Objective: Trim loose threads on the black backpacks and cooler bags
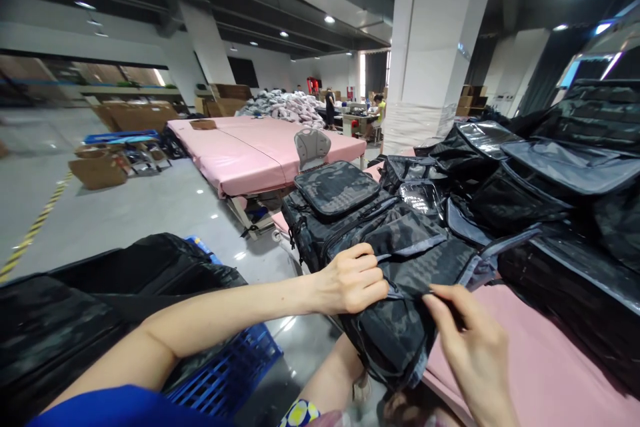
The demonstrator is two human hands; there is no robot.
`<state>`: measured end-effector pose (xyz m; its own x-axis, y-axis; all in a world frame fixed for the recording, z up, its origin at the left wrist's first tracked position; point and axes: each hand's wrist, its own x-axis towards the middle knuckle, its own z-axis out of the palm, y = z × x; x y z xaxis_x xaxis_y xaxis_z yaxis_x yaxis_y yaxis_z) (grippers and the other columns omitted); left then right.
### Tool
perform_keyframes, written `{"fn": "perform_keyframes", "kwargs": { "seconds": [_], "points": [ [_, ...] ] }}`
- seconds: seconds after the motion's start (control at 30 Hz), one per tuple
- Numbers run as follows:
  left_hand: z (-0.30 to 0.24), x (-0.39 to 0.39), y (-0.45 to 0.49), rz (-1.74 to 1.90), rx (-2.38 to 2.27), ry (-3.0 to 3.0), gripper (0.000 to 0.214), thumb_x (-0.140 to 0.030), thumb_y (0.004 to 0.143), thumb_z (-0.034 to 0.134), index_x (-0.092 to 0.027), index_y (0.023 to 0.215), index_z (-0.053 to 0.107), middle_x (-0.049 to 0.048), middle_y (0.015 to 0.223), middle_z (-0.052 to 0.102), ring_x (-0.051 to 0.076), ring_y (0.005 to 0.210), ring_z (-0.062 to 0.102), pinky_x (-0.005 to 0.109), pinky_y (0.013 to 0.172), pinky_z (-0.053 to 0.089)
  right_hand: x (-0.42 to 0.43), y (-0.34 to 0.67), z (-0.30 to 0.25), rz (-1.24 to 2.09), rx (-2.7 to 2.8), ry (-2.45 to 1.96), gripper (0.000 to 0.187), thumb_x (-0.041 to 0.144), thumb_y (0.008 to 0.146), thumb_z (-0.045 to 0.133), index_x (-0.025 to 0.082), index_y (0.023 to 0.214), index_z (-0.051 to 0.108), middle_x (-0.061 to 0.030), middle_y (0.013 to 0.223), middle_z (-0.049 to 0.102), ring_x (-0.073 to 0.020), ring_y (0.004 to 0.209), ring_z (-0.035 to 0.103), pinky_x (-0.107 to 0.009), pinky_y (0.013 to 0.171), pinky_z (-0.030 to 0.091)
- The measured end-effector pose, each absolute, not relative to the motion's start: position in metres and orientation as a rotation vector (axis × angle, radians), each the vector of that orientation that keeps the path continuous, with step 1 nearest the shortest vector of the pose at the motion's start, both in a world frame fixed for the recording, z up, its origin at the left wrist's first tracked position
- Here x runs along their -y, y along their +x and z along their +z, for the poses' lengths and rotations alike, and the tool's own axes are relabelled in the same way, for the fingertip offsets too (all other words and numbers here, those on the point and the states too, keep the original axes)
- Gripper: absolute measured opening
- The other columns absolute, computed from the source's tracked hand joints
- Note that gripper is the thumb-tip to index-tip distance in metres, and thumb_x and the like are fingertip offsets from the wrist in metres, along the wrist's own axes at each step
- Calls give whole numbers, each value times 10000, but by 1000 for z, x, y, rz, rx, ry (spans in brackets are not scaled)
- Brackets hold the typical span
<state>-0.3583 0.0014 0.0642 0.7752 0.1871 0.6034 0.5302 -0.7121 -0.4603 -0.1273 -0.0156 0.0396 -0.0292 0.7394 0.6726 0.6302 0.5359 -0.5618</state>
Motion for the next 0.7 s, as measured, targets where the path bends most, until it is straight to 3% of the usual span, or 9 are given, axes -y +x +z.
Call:
{"fn": "perform_keyframes", "kwargs": {
  "seconds": [0.07,0.17,0.27,0.33,0.4,0.47,0.57,0.7],
  "points": [
    [71,-1,-357,-692,568,-2386,301,-328,914,425,-172,671,509,-16,581,488,117,580,434,295,690,370,6,-117,30,354,1386,-1283,408,541,708,619,190,913,661,-41,823,659,-144,614,573,-214,464,440],
    [91,-2,-345,-686,604,-2459,363,-466,910,387,-168,809,568,13,691,554,128,664,498,283,684,390,-7,-114,16,639,1047,-1413,574,583,567,695,146,934,633,-10,659,581,-105,465,446,-198,331,353],
    [113,-12,-319,-624,671,-2363,270,-274,946,339,-153,989,576,73,961,597,167,955,531,283,784,399,-8,-129,8,885,917,-1404,533,572,512,736,137,789,602,37,516,464,-94,433,401,-203,341,361],
    [121,-28,-301,-567,754,-2228,288,-157,919,334,-138,1113,545,104,1174,542,241,1172,436,360,898,366,-3,-141,4,949,836,-1347,512,555,512,752,138,758,588,35,533,471,-96,459,415,-211,371,390],
    [124,-52,-287,-499,843,-2122,362,-121,888,354,-134,1224,486,124,1276,485,305,1255,360,465,960,309,4,-147,-1,954,800,-1343,509,544,514,759,135,770,597,23,568,497,-105,489,437,-222,397,422],
    [125,-81,-280,-400,910,-2115,407,-106,867,378,-141,1265,459,146,1215,539,321,1210,420,524,964,281,11,-150,-9,960,804,-1382,516,550,516,756,130,774,602,14,570,509,-123,510,463,-235,410,439],
    [134,-118,-279,-261,1136,-2243,346,-83,833,418,-141,1143,560,146,991,644,296,998,576,516,894,347,19,-149,-21,992,844,-1405,506,568,521,740,132,718,576,16,533,493,-124,489,458,-229,391,415],
    [148,-143,-289,-84,1462,-2618,215,-132,743,560,-152,932,661,98,909,663,218,858,616,306,744,438,24,-151,-27,1015,922,-1368,497,599,547,701,155,629,495,41,503,424,-96,467,405,-205,385,373]
  ]
}}
